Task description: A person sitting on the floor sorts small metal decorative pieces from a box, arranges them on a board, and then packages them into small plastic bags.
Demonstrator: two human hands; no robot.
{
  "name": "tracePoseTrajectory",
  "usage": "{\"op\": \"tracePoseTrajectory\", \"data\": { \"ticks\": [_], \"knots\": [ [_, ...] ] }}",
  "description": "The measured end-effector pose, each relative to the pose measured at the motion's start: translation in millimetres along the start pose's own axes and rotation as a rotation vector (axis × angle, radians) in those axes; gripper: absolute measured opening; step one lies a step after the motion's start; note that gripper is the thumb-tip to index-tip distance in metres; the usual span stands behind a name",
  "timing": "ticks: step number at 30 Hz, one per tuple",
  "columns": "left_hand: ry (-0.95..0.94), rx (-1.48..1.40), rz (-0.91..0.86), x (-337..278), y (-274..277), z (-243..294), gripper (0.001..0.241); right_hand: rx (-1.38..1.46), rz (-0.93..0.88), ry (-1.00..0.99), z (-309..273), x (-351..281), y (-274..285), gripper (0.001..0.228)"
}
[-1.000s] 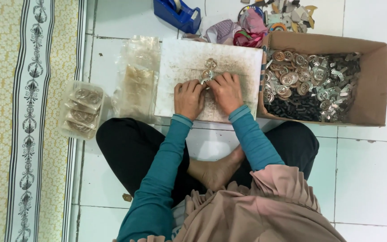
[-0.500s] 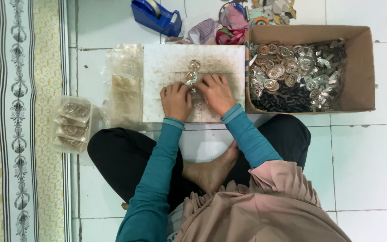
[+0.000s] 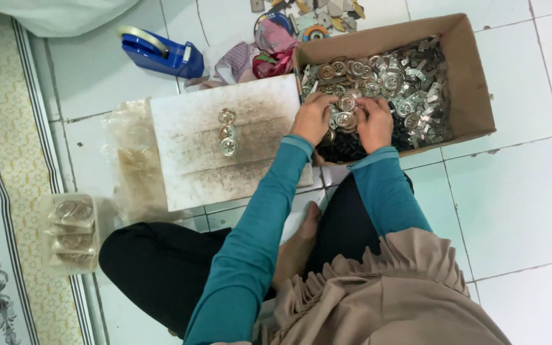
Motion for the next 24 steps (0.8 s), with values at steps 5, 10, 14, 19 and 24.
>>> {"op": "tracePoseTrajectory", "data": {
  "ticks": [5,10,14,19,24],
  "knots": [
    [0.242,0.439,-0.323,47.6,-83.3,-81.1,0.070,-0.231,-0.082,0.077,-33.5,8.5,-25.7,0.039],
    [0.401,0.533,-0.396,42.7,-46.4,-36.8,0.033,-0.313,-0.256,-0.196,-2.3,10.5,-33.0,0.053],
    [0.411,0.393,-0.356,37.6,-54.6,-42.9,0.075,-0.368,-0.257,-0.198,-3.8,25.9,-40.2,0.053],
    [0.371,0.430,-0.223,52.4,-52.3,-49.4,0.073,-0.460,-0.138,-0.007,-6.4,54.5,-57.1,0.041],
    [0.180,0.530,0.029,75.2,-51.7,-58.1,0.060,-0.510,0.019,0.120,3.4,74.8,-72.5,0.030]
  ]
}}
Point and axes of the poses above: each hand's wrist, its own x-axis towards the middle knuckle, its own y-axis out of the back of the hand, z = x × y, the point moved 8 cm from there along x, towards the middle knuckle, and after that the axes turned 3 degrees about z, right-handed, at the moved point
